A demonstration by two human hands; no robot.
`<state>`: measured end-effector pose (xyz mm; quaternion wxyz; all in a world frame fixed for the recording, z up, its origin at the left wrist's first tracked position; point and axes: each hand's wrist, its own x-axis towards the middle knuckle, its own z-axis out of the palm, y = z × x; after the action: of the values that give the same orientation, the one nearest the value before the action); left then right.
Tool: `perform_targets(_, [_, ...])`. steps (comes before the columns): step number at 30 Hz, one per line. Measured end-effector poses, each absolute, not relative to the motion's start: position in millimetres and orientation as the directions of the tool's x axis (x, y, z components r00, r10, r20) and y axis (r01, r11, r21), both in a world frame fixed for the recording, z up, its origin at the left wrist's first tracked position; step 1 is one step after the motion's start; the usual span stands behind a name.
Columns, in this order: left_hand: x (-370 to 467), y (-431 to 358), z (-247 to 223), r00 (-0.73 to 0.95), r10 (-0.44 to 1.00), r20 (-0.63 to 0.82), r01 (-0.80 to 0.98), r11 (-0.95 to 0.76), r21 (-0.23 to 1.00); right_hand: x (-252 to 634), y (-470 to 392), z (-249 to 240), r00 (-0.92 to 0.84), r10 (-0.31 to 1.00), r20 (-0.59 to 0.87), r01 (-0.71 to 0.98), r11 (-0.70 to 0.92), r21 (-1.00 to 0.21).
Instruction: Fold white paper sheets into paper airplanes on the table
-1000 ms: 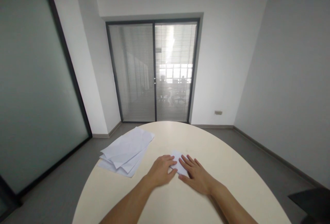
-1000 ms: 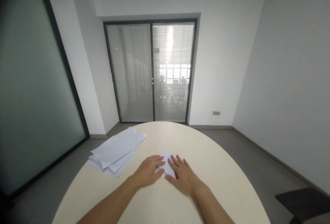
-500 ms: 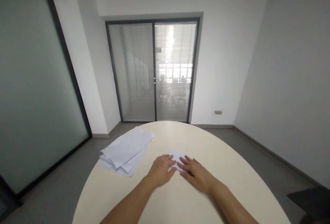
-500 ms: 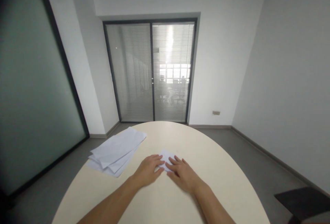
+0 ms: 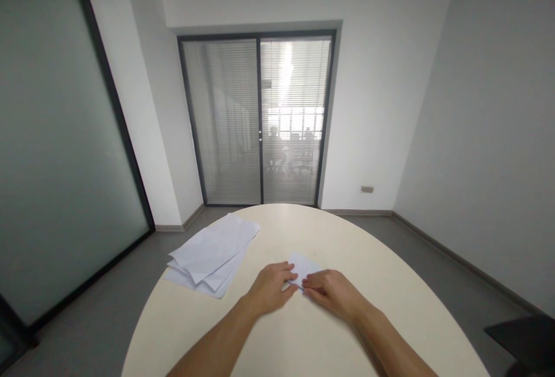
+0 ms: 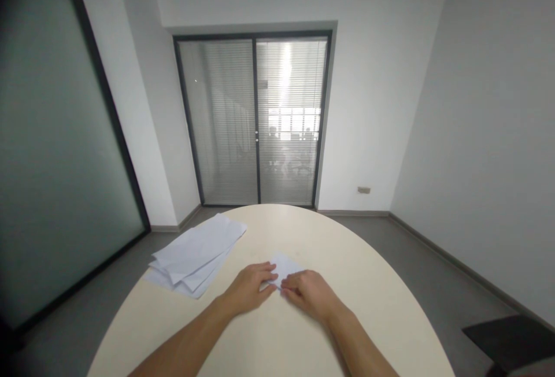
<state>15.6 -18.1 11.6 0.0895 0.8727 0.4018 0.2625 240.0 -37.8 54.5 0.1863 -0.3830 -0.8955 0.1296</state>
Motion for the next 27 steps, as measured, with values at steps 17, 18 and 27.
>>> perform_targets(17, [17, -20, 18, 0.562, 0.751, 0.345, 0.630, -0.660, 0.410, 240, -41, 61, -0.638, 0.726, 0.257, 0.607, 0.680, -0.411])
perform_targets(18, [18, -20, 19, 0.559, 0.752, 0.349, 0.629, -0.659, 0.412, 243, -40, 61, -0.645, 0.721, 0.253, 0.602, 0.683, -0.414])
perform_targets(27, [22, -20, 22, 0.488, 0.802, 0.343, 0.676, -0.597, 0.432, 256, -30, 51, -0.541, 0.804, 0.248, 0.667, 0.589, -0.456])
